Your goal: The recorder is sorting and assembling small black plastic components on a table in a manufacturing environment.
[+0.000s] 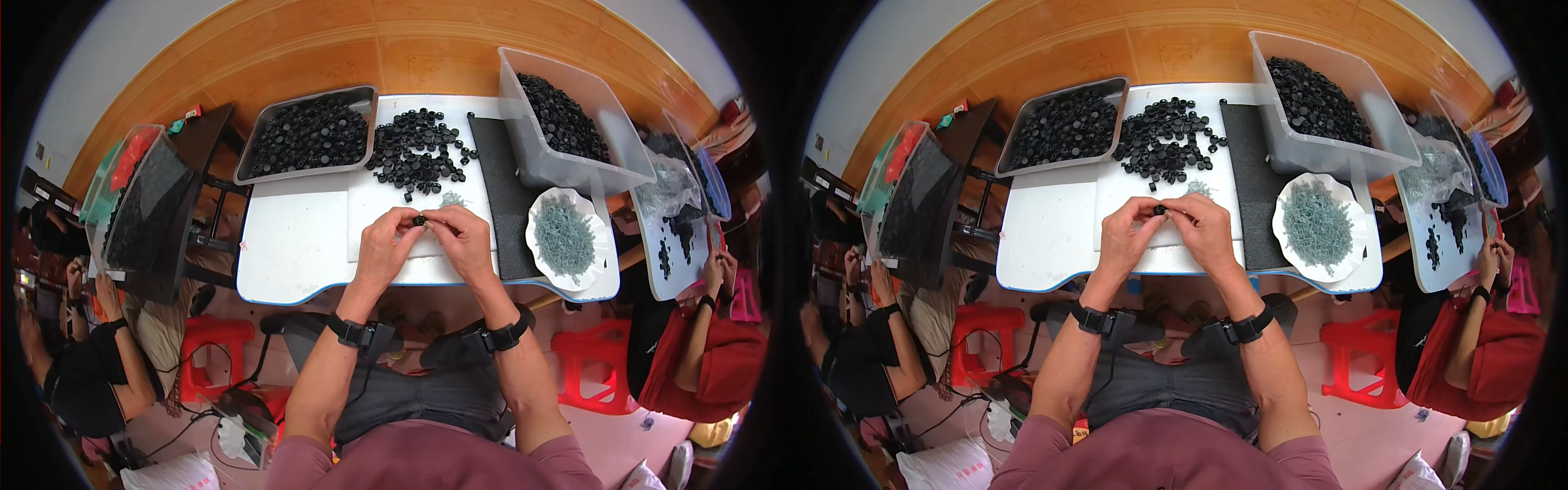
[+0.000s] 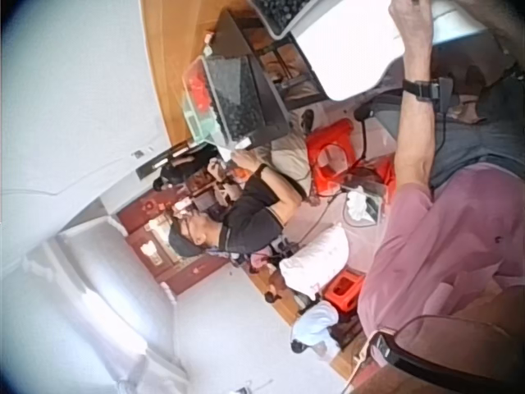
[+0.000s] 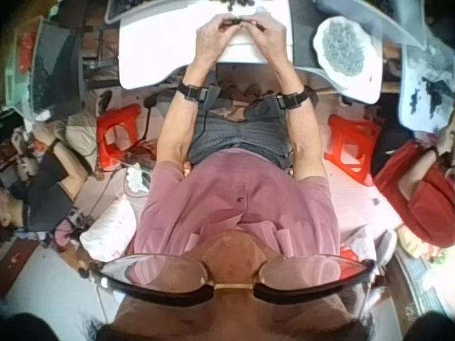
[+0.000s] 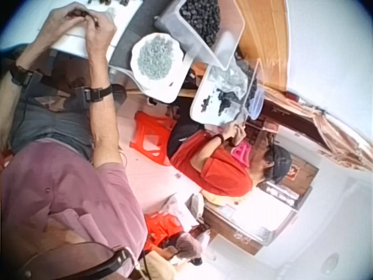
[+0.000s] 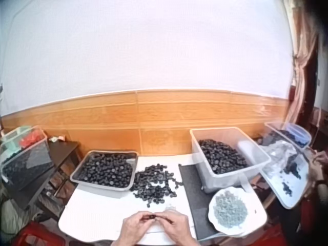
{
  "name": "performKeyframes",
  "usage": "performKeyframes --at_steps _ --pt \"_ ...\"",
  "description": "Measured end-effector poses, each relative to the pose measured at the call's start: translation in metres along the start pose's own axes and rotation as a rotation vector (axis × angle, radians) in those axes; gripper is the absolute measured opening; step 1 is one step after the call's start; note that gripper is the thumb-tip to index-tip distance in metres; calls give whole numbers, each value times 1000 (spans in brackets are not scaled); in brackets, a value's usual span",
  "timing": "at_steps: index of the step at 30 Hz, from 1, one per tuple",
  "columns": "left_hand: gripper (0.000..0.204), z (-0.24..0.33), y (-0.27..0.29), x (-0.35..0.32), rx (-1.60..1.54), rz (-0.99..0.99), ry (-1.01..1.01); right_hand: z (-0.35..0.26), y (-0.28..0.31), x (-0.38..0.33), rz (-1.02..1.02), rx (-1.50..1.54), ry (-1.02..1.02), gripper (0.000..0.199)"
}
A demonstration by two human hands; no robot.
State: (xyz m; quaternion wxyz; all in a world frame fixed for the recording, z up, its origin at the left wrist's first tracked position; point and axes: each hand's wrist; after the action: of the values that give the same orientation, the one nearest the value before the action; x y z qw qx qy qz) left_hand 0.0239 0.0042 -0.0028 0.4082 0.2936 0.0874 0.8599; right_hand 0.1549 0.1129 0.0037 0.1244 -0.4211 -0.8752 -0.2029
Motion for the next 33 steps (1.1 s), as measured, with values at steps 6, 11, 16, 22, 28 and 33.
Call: performKeyframes --at_steps 6,11,16,22,28,33 --pt "21 1 0 0 13 -9 24 0 -2 -2 26 -73 141 19" --pt "24 -1 0 0 -16 -20 63 2 -2 -2 35 -73 154 18" --pt "25 -2 1 1 -95 -33 99 0 -2 -3 51 -70 115 15" --pt "25 -2 1 1 -104 -21 120 1 -4 -4 62 -104 143 13" --pt "23 -1 4 2 -70 -63 238 0 -5 -5 47 -208 278 15" --pt "21 -3 5 4 -234 -25 350 3 -8 -5 26 -251 368 22"
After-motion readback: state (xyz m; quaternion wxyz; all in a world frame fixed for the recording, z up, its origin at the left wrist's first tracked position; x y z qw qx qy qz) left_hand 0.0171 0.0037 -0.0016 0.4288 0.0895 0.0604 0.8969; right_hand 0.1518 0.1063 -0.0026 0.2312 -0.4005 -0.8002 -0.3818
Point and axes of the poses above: each hand's wrist, its own x-axis towards the middle knuckle, its own y-axis out of the back of the hand, z = x × y, and after that the axes turned 1 degree about -x, right-handed
